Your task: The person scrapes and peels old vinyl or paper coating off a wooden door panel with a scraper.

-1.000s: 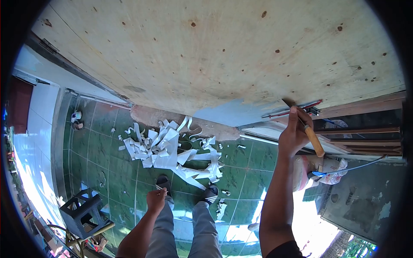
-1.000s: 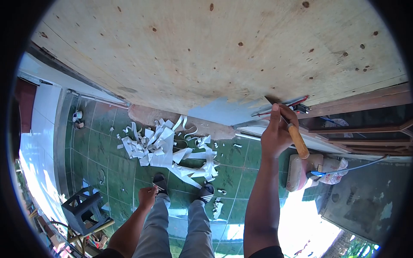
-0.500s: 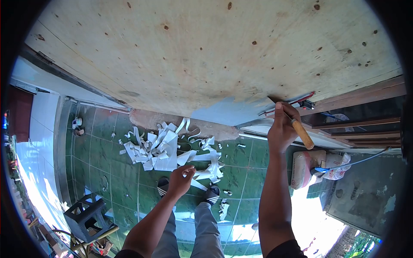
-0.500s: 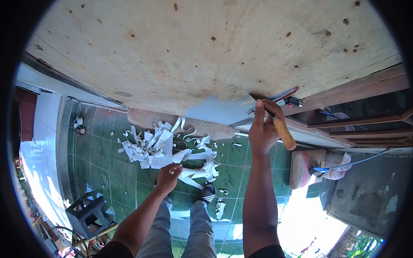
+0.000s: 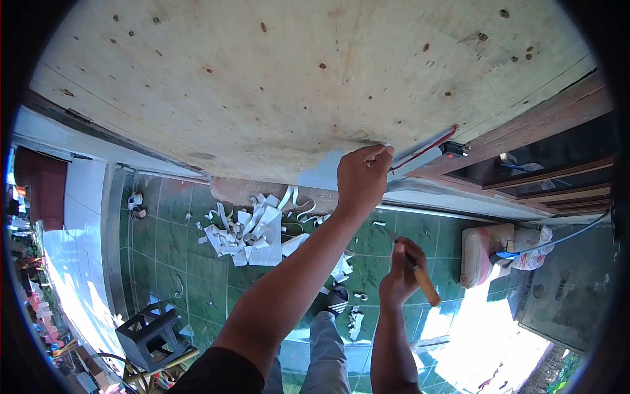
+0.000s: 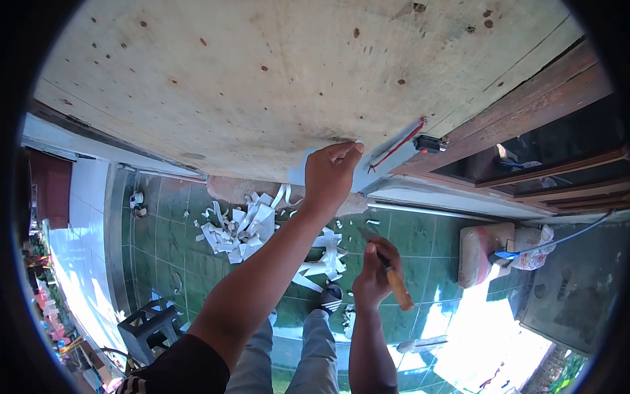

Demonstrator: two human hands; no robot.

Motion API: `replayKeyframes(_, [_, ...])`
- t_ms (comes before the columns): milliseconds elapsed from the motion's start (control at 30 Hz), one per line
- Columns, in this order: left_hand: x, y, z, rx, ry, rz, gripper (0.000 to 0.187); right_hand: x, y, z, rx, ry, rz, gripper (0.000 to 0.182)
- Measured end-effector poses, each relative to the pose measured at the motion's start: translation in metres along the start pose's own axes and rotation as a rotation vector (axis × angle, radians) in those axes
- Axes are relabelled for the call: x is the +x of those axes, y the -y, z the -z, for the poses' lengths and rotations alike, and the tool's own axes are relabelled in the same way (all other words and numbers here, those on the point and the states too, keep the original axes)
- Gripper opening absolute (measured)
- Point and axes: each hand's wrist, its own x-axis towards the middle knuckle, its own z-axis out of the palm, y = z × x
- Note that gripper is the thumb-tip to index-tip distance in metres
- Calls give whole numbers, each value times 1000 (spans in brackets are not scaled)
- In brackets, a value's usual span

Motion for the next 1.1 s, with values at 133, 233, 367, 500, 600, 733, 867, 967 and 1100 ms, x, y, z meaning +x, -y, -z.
replayKeyframes(133, [7, -2, -9, 24, -44, 42, 38, -68, -20, 38, -44, 5, -303, 10])
replayKeyframes(233, [4, 2, -17, -198, -102, 55, 31, -105, -39, 72, -133, 26, -399, 10])
replayKeyframes(367, [3, 13, -24, -359, -125, 17, 26, -124, -36, 99, -160, 17, -444, 8])
replayKeyframes(500, [-4, 26, -24, -405, -150, 42, 23, -133, -30, 115, -225, 14, -470, 7])
replayKeyframes(600, [-18, 39, -21, -394, -154, 74, 21, -145, -35, 125, -272, 39, -460, 10])
replayKeyframes(733, [-38, 66, -11, -341, -157, 115, 21, -155, -38, 127, -300, 87, -455, 11])
replayKeyframes(867, [-55, 85, -3, -303, -151, 178, 21, -162, -34, 123, -318, 97, -480, 11])
replayKeyframes(967, [-65, 99, 0, -302, -149, 181, 21, -171, -39, 125, -327, 120, -479, 11])
replayKeyframes(1100, [-77, 124, 1, -302, -146, 189, 22, -183, -46, 129, -343, 107, -468, 8])
